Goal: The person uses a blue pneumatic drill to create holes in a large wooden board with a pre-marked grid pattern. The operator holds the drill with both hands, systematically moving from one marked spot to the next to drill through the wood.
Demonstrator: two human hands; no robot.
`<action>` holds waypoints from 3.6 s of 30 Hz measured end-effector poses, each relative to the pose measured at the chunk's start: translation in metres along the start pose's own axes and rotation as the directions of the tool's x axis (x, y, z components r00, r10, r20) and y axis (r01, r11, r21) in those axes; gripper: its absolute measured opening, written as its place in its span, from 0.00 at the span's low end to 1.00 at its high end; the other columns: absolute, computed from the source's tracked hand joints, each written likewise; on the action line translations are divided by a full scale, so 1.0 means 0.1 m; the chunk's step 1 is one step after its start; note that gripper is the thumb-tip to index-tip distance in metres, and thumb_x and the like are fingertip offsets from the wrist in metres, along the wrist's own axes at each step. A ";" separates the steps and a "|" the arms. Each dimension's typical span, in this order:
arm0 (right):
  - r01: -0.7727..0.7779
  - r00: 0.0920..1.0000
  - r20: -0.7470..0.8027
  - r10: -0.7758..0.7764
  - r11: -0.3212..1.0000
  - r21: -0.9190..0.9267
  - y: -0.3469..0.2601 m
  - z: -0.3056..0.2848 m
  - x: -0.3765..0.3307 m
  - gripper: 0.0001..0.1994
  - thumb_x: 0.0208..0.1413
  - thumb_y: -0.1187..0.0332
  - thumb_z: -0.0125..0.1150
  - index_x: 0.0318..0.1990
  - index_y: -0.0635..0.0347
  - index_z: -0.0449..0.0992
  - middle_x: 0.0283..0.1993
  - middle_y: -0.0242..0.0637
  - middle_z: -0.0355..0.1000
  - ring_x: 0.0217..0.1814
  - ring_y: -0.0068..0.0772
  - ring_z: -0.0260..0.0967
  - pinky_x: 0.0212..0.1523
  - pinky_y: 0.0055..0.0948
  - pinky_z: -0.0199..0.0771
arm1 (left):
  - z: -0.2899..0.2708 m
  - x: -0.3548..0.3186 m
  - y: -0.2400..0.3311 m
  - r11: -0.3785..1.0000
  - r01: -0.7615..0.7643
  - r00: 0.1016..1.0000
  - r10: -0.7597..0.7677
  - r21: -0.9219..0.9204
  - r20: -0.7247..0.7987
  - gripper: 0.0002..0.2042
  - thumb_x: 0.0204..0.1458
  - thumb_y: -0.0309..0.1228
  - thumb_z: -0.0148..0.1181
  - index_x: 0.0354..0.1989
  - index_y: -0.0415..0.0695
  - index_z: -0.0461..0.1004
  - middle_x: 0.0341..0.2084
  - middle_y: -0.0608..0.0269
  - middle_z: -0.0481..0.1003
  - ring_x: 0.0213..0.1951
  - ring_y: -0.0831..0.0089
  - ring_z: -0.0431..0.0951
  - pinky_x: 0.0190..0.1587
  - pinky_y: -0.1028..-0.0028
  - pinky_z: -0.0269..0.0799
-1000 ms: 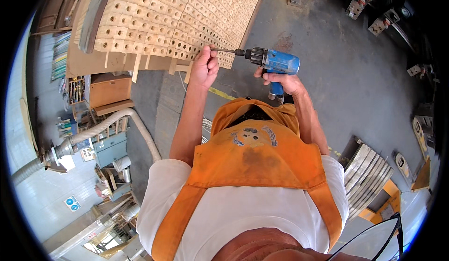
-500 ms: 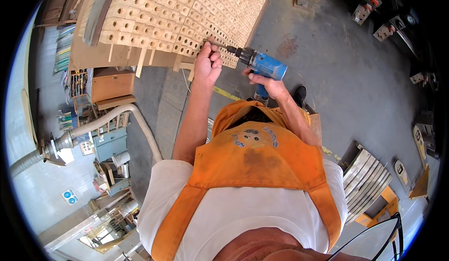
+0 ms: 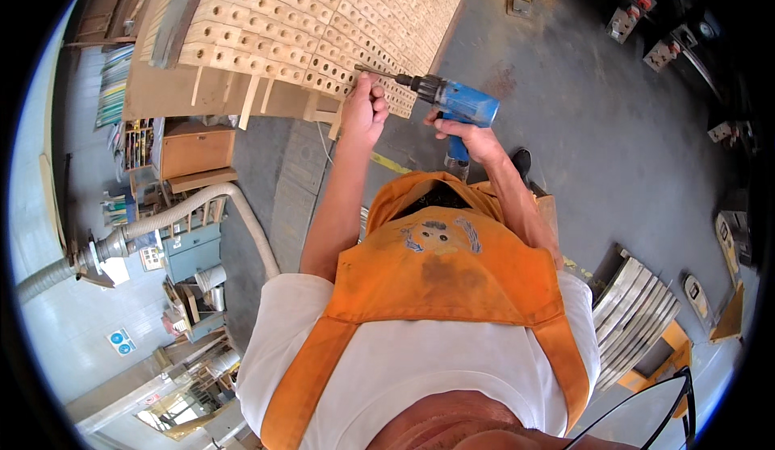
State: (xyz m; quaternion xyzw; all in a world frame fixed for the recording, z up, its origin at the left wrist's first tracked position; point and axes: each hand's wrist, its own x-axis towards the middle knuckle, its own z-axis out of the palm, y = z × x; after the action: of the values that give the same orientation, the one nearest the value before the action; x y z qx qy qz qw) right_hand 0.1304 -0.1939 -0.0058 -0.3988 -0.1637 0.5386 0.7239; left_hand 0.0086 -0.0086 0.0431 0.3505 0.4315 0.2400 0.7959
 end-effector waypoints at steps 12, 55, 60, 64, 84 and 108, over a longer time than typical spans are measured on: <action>0.045 0.998 -0.029 -0.056 0.951 -0.307 -0.14 0.15 -0.04 0.10 0.48 0.76 0.61 0.40 0.60 0.78 0.37 0.30 0.77 0.40 0.22 0.72 0.44 0.27 0.72 | -0.34 -0.33 -0.19 0.985 0.156 0.970 -0.167 0.071 0.176 0.17 0.61 0.34 0.51 0.55 0.39 0.66 0.28 0.70 0.68 0.21 0.85 0.61 0.18 0.86 0.54; 0.027 0.998 0.055 -0.025 0.999 -0.037 -0.16 0.01 0.09 0.13 0.48 0.76 0.65 0.43 0.61 0.77 0.40 0.36 0.77 0.45 0.32 0.75 0.41 0.30 0.75 | 0.10 -0.04 0.07 0.977 -0.158 0.970 0.181 -0.146 0.160 0.11 0.63 0.36 0.47 0.52 0.52 0.69 0.28 0.72 0.69 0.20 0.86 0.61 0.17 0.85 0.55; 0.059 0.997 0.049 -0.051 0.981 -0.185 -0.22 0.03 0.06 0.12 0.49 0.76 0.64 0.43 0.61 0.77 0.40 0.35 0.78 0.44 0.29 0.74 0.43 0.29 0.74 | -0.13 0.00 0.05 0.979 -0.029 0.965 0.080 -0.202 0.250 0.09 0.63 0.35 0.48 0.47 0.48 0.69 0.29 0.70 0.70 0.21 0.85 0.63 0.18 0.84 0.58; 0.131 0.991 0.046 -0.123 0.944 -0.304 -0.24 0.12 0.01 0.12 0.50 0.76 0.64 0.43 0.61 0.77 0.40 0.35 0.78 0.44 0.25 0.74 0.45 0.27 0.74 | -0.27 -0.19 -0.19 0.965 0.192 0.981 -0.182 -0.178 0.073 0.07 0.61 0.30 0.50 0.43 0.41 0.70 0.31 0.64 0.73 0.27 0.78 0.71 0.27 0.81 0.70; 0.103 0.994 -0.001 -0.109 0.951 -0.292 -0.34 0.03 -0.07 0.13 0.50 0.75 0.65 0.44 0.61 0.77 0.41 0.34 0.78 0.44 0.25 0.74 0.48 0.27 0.73 | -0.49 -0.36 -0.31 0.984 0.158 0.954 -0.131 -0.080 0.269 0.11 0.61 0.25 0.48 0.50 0.34 0.69 0.39 0.58 0.76 0.35 0.73 0.77 0.41 0.75 0.78; -0.019 0.992 0.122 0.042 0.982 -0.187 -0.54 -0.47 -0.17 0.14 0.48 0.77 0.64 0.44 0.60 0.77 0.41 0.33 0.77 0.44 0.26 0.73 0.47 0.28 0.73 | -0.01 0.02 0.03 1.000 -0.011 0.993 0.014 -0.026 0.118 0.11 0.60 0.35 0.55 0.43 0.40 0.71 0.27 0.69 0.70 0.25 0.81 0.69 0.28 0.82 0.69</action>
State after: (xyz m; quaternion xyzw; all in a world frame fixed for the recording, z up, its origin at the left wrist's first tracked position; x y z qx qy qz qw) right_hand 0.1904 -0.2341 0.0082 -0.4323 -0.2522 0.5560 0.6636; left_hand 0.0087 -0.0046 0.0441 0.3566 0.3782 0.2295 0.8229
